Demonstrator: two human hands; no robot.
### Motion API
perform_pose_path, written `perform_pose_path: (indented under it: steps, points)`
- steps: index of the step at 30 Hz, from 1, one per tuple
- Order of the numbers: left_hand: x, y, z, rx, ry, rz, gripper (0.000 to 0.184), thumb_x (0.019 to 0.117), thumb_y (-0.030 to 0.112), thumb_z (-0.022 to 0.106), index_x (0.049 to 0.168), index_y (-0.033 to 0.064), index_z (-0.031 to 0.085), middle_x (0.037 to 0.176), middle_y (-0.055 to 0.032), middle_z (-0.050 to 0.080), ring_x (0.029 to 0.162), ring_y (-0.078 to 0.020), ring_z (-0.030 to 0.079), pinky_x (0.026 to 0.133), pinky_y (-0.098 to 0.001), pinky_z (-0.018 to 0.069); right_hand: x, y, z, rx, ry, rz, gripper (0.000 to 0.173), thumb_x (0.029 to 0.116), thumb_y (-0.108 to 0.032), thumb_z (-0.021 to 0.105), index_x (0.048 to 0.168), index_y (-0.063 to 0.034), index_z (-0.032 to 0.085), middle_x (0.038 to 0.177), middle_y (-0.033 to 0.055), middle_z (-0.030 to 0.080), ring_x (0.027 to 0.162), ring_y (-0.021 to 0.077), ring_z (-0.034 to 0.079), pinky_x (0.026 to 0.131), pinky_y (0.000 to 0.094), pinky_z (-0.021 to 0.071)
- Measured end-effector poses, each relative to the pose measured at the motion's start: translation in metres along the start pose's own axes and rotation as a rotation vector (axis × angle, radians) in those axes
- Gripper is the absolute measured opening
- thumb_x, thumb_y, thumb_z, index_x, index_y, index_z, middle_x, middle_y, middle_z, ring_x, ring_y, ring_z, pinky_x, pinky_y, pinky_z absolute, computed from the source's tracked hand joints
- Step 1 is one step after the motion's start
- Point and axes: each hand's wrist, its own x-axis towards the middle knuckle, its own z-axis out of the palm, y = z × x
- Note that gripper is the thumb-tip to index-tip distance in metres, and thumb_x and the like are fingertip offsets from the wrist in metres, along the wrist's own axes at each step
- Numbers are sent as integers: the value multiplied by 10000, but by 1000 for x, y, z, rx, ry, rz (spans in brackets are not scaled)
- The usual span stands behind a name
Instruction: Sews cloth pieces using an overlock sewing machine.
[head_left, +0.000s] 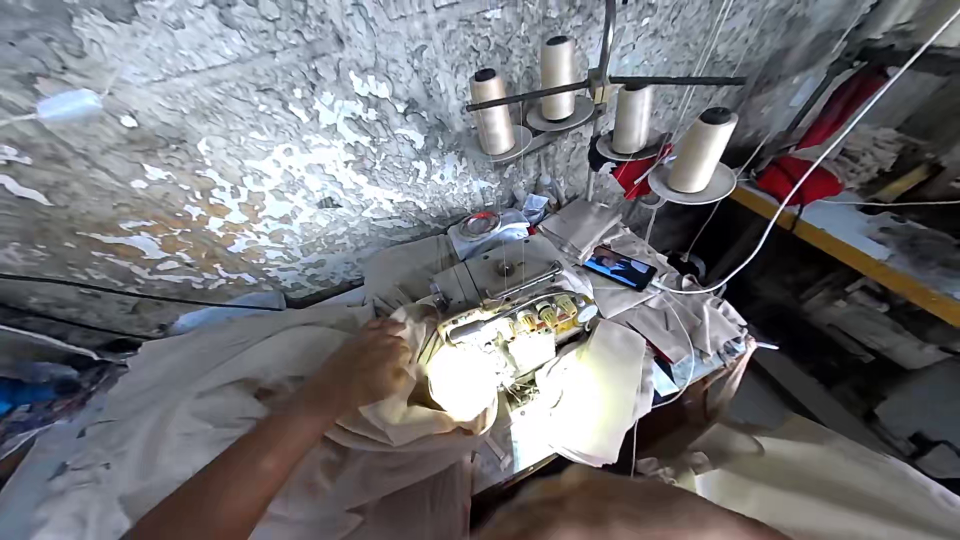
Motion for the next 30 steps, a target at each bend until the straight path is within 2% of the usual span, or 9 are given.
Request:
perform_pose_path:
  steps: [3, 5, 9, 12, 16, 20, 22, 25, 30]
  points:
    - [-63, 21, -44, -517, 96, 23, 190, 908, 149, 653, 909, 2, 773, 1085, -157, 742, 1155, -326, 657, 1054, -543, 447, -7, 75, -3, -337, -337, 447, 430, 1023, -300, 625, 1364, -39, 633, 1177, 208, 709, 1070, 373, 694, 918, 578, 526]
    - [-103, 32, -65, -786, 193, 178, 302, 954, 377, 612, 925, 113, 756, 1026, 31, 734, 1096, -67, 655, 1092, -347, 460, 7, 100, 7, -445, -529, 672, 429, 1041, -311, 597, 1338, -2, 629, 1188, 267, 675, 1105, 450, 653, 937, 645, 475]
    - [-118, 56, -89, -697, 243, 312, 348, 1005, 518, 563, 866, 253, 740, 730, 186, 647, 786, 112, 617, 1131, -295, 394, 61, 133, 53, -598, -563, 627, 378, 1022, -144, 592, 1359, 28, 602, 1357, 298, 587, 1249, 487, 567, 1013, 667, 439]
    - [-120, 63, -94, -179, 354, 209, 333, 928, 534, 584, 755, 298, 744, 582, 139, 607, 584, -18, 621, 993, -533, 490, 80, 183, 91, -540, -216, 413, 352, 1031, -189, 582, 1308, 16, 655, 1353, 222, 636, 1312, 344, 570, 1146, 508, 399]
    - [-134, 50, -106, 120, 320, 65, 296, 878, 361, 616, 652, 191, 702, 554, 21, 595, 584, -187, 661, 982, -670, 460, 63, 232, 103, -730, 116, -80, 221, 899, -129, 727, 1098, -51, 783, 1082, 139, 769, 1048, 309, 732, 939, 490, 574]
    - [-141, 40, -108, 67, 320, 58, 402, 975, 374, 495, 668, 179, 665, 618, 18, 614, 675, -162, 677, 969, -590, 461, 42, 197, 76, -569, -115, 321, 263, 1008, -126, 594, 1212, -37, 734, 1212, 220, 704, 1127, 408, 678, 953, 592, 533]
    - [-141, 38, -107, 21, 319, 55, 411, 985, 378, 489, 653, 184, 632, 624, 28, 592, 679, -146, 657, 939, -565, 460, 28, 180, 68, -600, 221, 212, 214, 996, -163, 605, 981, -13, 756, 967, 174, 737, 870, 315, 738, 764, 481, 610]
    - [-137, 43, -103, -26, 350, 86, 380, 970, 373, 502, 668, 193, 646, 665, 37, 622, 715, -135, 666, 935, -547, 460, 32, 148, 48, -591, 547, 116, 247, 986, -206, 632, 993, 16, 740, 970, 161, 735, 738, 193, 710, 649, 325, 593]
    - [-130, 61, -107, 16, 402, 169, 277, 921, 349, 572, 754, 192, 729, 696, 19, 657, 713, -153, 676, 996, -564, 436, 76, 114, 30, -355, 324, 160, 358, 974, -327, 683, 1181, -35, 687, 1092, 116, 699, 696, 102, 606, 609, 272, 516]
